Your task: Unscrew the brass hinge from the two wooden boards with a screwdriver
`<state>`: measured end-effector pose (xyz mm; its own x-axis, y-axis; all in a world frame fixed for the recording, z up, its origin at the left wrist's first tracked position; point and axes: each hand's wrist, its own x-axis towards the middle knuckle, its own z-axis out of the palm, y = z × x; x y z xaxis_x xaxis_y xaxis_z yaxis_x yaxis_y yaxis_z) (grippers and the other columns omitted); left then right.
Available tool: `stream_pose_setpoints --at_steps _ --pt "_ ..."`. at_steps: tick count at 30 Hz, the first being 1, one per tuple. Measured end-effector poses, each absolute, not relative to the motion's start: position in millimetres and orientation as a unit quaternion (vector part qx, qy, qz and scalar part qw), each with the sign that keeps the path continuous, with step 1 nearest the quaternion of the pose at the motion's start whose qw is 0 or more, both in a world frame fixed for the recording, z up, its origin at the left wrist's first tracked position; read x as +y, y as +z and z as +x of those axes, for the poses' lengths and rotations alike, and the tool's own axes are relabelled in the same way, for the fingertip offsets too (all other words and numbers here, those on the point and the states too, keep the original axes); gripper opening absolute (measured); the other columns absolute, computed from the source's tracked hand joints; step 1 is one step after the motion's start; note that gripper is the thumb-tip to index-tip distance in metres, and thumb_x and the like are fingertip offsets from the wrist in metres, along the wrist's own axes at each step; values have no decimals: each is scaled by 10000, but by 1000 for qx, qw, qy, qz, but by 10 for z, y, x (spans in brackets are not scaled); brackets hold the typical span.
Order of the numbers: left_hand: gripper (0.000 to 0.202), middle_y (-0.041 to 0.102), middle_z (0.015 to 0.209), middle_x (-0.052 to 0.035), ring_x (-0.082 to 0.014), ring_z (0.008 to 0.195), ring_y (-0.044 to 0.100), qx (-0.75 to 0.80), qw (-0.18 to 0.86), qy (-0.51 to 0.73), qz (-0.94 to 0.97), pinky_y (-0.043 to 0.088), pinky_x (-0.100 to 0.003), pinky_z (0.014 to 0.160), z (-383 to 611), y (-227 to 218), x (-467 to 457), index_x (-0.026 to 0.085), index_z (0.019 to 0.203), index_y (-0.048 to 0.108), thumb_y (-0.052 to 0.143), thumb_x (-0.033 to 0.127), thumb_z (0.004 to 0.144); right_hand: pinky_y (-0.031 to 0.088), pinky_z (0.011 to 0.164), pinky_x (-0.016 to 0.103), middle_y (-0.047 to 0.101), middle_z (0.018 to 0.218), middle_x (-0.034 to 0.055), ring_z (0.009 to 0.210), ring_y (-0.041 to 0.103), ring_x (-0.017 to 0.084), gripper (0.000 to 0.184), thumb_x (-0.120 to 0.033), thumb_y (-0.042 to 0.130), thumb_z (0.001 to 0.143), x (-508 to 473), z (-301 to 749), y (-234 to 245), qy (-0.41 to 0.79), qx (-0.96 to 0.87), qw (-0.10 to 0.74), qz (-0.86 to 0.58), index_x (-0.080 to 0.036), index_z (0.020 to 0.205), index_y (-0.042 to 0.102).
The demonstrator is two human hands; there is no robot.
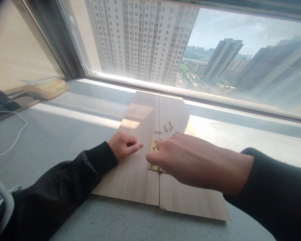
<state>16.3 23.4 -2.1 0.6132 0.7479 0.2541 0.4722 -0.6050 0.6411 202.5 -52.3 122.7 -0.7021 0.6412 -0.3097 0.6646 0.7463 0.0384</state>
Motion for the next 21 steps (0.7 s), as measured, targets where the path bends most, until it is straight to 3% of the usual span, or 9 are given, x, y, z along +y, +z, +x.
stream_pose_setpoints --at_steps 3,7,11,16,21 --pt "426 312 441 48 -62 453 280 354 268 259 858 244 -204 462 160 -21 230 139 467 431 500 416 783 213 477 251 551 740 1 539 399 105 153 -138 401 872 -551 2051 1243 -42 933 148 325 -210 798 514" --pt "417 318 440 48 -62 449 286 354 270 262 856 244 -205 462 162 -22 226 139 473 447 505 414 780 293 484 236 566 675 4 563 481 124 204 -375 429 877 -597 2001 1161 -87 840 59 532 -202 826 527" --pt "434 299 440 50 -61 447 273 356 270 263 855 235 -207 460 166 -19 224 142 465 423 496 426 786 273 431 239 537 542 -4 464 443 126 369 -479 345 881 -596 1923 1102 -82 761 63 641 -211 730 550" --pt "469 262 443 52 -61 455 237 356 265 261 857 211 -211 462 166 -7 220 142 452 358 472 434 800 271 438 235 520 572 -7 473 413 109 266 -343 390 882 -576 1914 1151 -78 814 73 571 -196 689 498" --pt "478 239 450 53 -63 465 224 349 263 262 861 203 -213 464 169 -1 226 146 453 325 455 437 810 327 540 236 559 742 11 601 491 106 171 -130 429 847 -570 2022 1259 -137 898 126 398 -202 770 563"
